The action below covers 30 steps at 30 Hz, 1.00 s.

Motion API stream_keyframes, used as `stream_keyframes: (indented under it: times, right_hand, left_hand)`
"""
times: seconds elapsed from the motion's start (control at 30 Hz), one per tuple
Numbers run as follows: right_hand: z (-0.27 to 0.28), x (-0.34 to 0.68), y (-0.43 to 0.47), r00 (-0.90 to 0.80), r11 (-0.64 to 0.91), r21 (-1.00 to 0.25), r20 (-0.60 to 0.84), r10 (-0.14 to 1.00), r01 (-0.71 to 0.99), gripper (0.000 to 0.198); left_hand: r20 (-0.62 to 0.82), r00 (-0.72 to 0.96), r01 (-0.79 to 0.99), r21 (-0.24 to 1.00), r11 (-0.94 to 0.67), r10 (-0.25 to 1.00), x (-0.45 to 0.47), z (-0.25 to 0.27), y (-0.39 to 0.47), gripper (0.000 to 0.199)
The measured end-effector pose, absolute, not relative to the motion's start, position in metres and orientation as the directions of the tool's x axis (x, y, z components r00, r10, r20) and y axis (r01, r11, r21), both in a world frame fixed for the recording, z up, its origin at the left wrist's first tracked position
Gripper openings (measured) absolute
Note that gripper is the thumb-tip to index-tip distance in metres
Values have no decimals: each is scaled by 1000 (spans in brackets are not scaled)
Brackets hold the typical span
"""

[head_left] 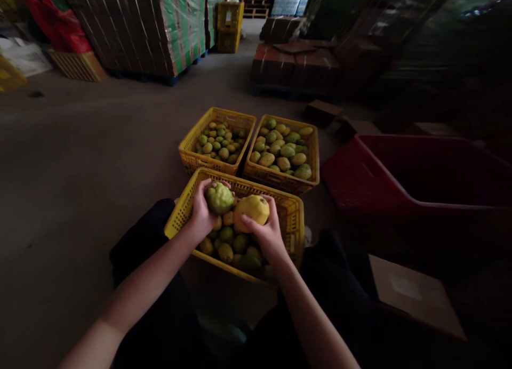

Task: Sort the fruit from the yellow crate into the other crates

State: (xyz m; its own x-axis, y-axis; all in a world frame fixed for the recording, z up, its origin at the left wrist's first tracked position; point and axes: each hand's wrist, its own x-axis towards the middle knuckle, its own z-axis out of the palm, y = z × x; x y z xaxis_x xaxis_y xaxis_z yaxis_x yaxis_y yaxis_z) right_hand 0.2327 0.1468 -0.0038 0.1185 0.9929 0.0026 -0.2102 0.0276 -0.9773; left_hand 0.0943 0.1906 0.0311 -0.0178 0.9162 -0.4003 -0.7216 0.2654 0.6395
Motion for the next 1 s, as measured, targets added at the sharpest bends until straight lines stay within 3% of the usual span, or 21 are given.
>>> stream_keyframes:
  times: [0.1,0.3,0.47,0.7,1.0]
  right_hand:
    - [-4,237,155,108,-115,-910,-171,979,-397,49]
    - [-5,242,167,-70,-424,-678,-484,872,-600,45]
    - [-15,243,172,-153,-449,-649,-461,874,-614,40]
    - [-24,243,173,-19,-491,-649,-592,806,-581,29]
    - [-13,248,172,-6,-527,-580,-669,744,-621,28]
  left_hand:
    - [-561,39,-808,469,357,827,91,35,194,26]
    - [-649,112,-836,348,424,752,87,26,197,26]
    - [-632,154,-861,292,417,760,87,21,196,31]
    - [-674,38,-873,337,353,738,84,25,197,27]
    - [-727,135,-872,236,429,674,89,21,190,33]
